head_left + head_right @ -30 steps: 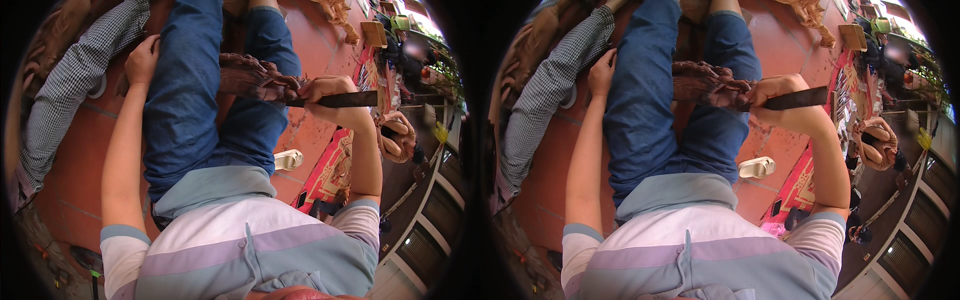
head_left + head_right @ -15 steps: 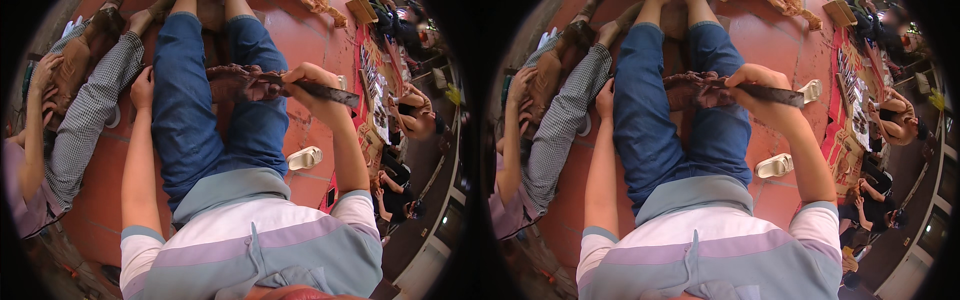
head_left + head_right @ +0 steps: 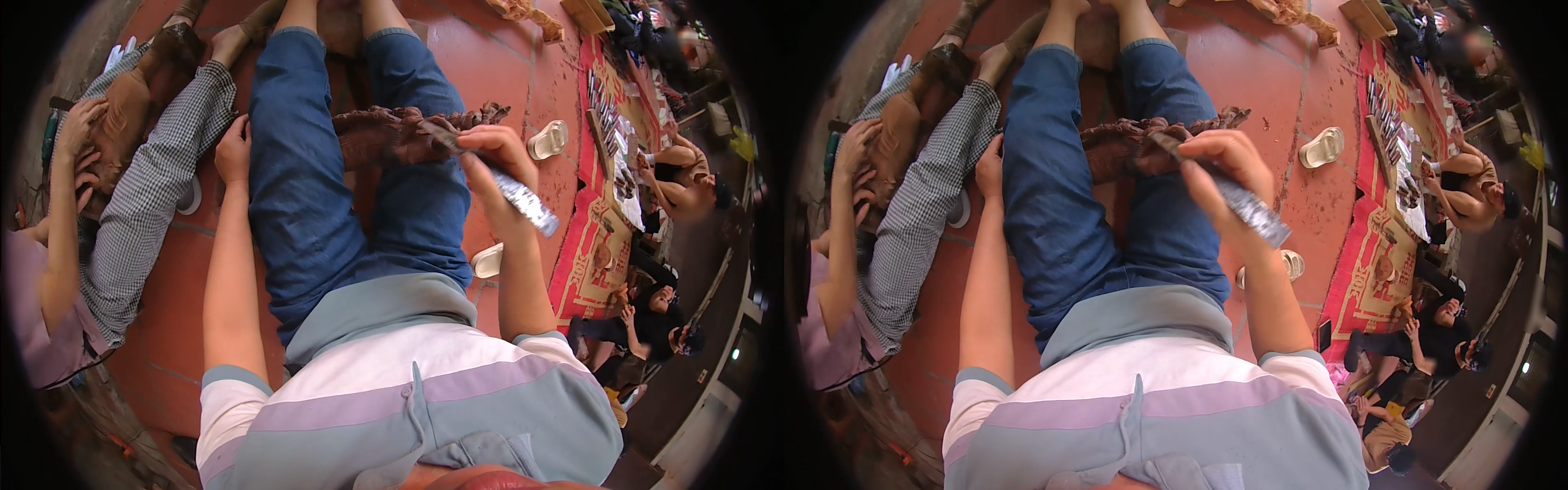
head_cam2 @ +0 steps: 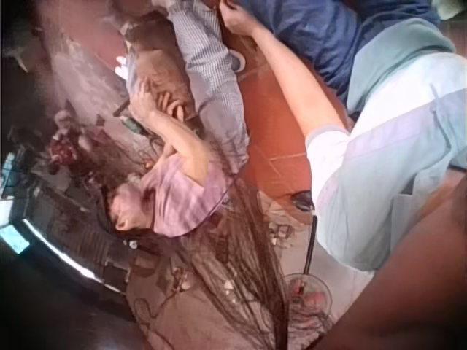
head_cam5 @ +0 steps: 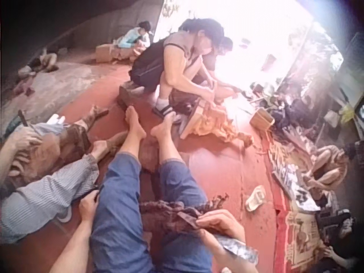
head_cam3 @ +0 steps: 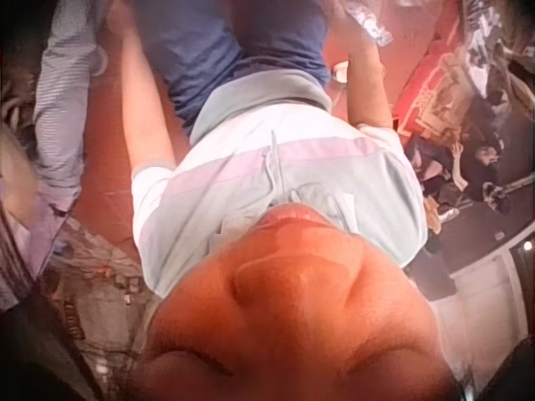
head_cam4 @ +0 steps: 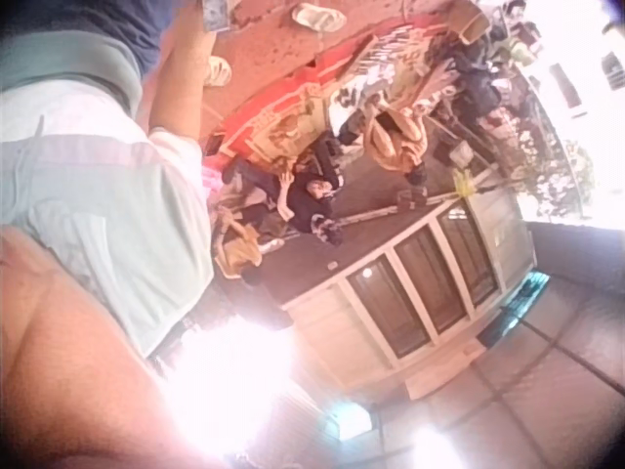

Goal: The person sits on the floor and carves a dark wooden object using a chisel. They hold the wood with one hand and use the chisel with the other to shape and refine the surface. The person occasionally rotates the object to access different areas.

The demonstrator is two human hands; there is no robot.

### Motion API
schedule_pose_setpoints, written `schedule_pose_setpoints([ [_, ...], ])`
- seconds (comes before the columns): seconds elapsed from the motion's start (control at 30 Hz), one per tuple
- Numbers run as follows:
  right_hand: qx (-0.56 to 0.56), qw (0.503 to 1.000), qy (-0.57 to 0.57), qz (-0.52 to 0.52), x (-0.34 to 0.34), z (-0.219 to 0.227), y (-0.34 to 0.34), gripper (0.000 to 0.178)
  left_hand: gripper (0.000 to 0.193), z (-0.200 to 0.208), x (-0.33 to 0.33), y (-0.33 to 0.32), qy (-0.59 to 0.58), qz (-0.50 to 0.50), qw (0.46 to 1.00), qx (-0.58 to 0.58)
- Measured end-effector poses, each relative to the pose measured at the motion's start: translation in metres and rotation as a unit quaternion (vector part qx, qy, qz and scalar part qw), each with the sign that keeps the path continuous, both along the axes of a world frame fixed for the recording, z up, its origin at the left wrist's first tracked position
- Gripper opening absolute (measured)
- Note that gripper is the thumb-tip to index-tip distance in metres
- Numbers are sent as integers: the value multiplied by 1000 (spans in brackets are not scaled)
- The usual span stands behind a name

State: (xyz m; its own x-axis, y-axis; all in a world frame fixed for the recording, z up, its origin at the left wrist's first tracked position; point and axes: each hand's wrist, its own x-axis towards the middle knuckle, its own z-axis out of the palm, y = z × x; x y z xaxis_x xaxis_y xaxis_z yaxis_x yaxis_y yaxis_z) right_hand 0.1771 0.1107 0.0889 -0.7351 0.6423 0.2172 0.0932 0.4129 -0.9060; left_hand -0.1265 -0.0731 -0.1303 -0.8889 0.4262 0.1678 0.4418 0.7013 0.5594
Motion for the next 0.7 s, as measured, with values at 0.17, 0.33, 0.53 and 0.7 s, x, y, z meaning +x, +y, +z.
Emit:
schedule_pose_setpoints([
  [0.17,136,989,-32,-43,5,-34,-43,26,23,-2,-8,-6,-6,-8,999,40],
  [0.33,66,995,19,-72,19,-69,-57,26,22,59,23,-5,-50,-31,969,239],
  [0.53,99,991,37,-85,13,-68,-55,28,19,146,125,7,20,-210,949,235],
  [0.7,145,988,-3,-45,13,-86,-56,29,48,96,186,14,-784,-183,533,261],
])
